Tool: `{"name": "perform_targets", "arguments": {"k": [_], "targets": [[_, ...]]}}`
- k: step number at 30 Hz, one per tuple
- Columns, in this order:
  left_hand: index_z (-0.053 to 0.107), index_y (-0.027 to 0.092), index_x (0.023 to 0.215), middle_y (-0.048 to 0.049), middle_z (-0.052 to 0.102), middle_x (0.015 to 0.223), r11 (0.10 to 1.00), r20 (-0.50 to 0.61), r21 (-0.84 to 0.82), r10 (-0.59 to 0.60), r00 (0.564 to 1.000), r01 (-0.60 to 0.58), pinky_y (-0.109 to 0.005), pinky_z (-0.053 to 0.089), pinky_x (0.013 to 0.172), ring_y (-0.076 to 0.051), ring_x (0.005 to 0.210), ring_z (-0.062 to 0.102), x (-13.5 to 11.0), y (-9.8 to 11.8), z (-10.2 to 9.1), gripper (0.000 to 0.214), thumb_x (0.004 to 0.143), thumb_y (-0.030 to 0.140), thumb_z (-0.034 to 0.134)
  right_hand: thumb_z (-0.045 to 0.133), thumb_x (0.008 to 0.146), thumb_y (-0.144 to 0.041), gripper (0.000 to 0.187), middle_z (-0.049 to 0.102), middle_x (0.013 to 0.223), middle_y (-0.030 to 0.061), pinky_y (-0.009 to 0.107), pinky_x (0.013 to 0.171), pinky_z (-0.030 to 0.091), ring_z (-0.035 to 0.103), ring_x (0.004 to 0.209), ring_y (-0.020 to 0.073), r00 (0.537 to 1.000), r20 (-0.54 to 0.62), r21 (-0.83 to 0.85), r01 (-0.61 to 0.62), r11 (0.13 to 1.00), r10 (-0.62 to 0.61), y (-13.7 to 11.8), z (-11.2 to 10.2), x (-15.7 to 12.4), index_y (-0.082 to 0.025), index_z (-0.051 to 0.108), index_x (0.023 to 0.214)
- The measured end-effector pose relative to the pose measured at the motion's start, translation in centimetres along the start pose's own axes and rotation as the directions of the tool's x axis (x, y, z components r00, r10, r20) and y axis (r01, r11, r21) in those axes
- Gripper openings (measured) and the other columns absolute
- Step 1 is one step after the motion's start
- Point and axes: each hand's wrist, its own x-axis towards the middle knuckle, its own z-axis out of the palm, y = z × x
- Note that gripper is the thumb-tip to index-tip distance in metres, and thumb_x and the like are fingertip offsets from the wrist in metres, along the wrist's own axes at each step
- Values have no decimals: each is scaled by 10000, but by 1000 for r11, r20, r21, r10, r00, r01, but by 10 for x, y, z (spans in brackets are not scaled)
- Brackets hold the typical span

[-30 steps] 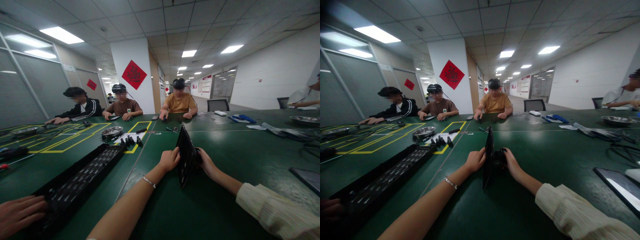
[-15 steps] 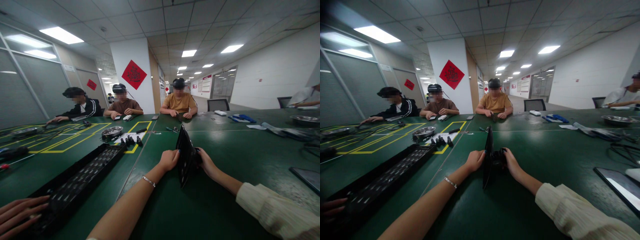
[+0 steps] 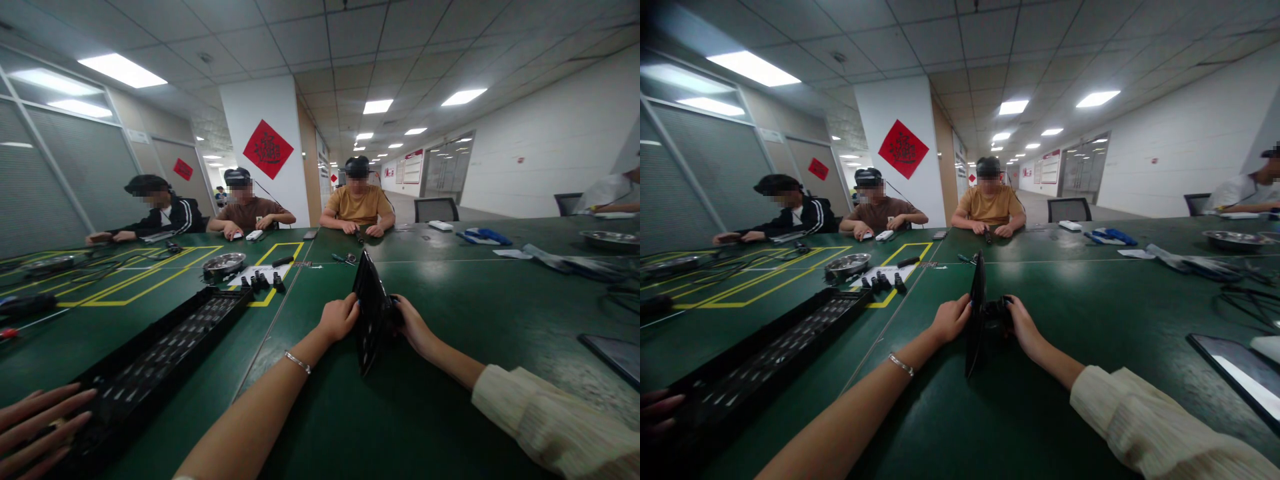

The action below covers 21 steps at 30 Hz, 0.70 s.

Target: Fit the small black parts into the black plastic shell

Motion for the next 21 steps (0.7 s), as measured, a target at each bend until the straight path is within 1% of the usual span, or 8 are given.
{"name": "perform_targets", "arguments": {"k": [3,9,13,16,21], "targets": [[467,203,927,-23,599,707,1000,3,9,28,1000,-28,-235,319,560,-151,640,564,0,-1,0,363,896,385,154,446,750,-406,331,554,855,24,248,429,395,528,629,163,1000,-14,1,-5,1000,5,2,-1,1,-236,467,1033],[464,200,887,-25,595,701,1000,10,11,24,1000,-24,-233,335,576,-147,640,565,0,-1,0,372,900,391,144,446,756,-416,342,555,860,31,243,414,388,526,603,154,1000,-5,10,-2,1000,2,1,0,0,-230,452,1043],[434,183,928,-33,597,700,999,-13,23,33,999,-33,-240,341,578,-159,658,573,-1,1,-1,335,895,389,172,453,751,-433,364,558,857,36,243,416,392,530,605,156,1000,-4,6,5,1000,-5,0,1,0,-220,451,1046],[410,170,965,-36,597,712,999,-28,-8,46,999,-46,-242,344,580,-162,666,576,-3,1,-2,319,893,381,181,451,752,-427,354,559,865,37,244,413,392,531,609,159,1000,-5,-2,11,1000,-11,3,0,1,-221,456,1040],[395,165,993,-32,595,756,990,-25,-90,105,994,-107,-242,354,620,-156,698,575,-4,-1,-3,300,891,365,195,445,746,-404,340,560,878,38,233,421,391,529,624,158,1000,-11,-3,8,1000,-8,3,-1,2,-224,462,1034]]}}
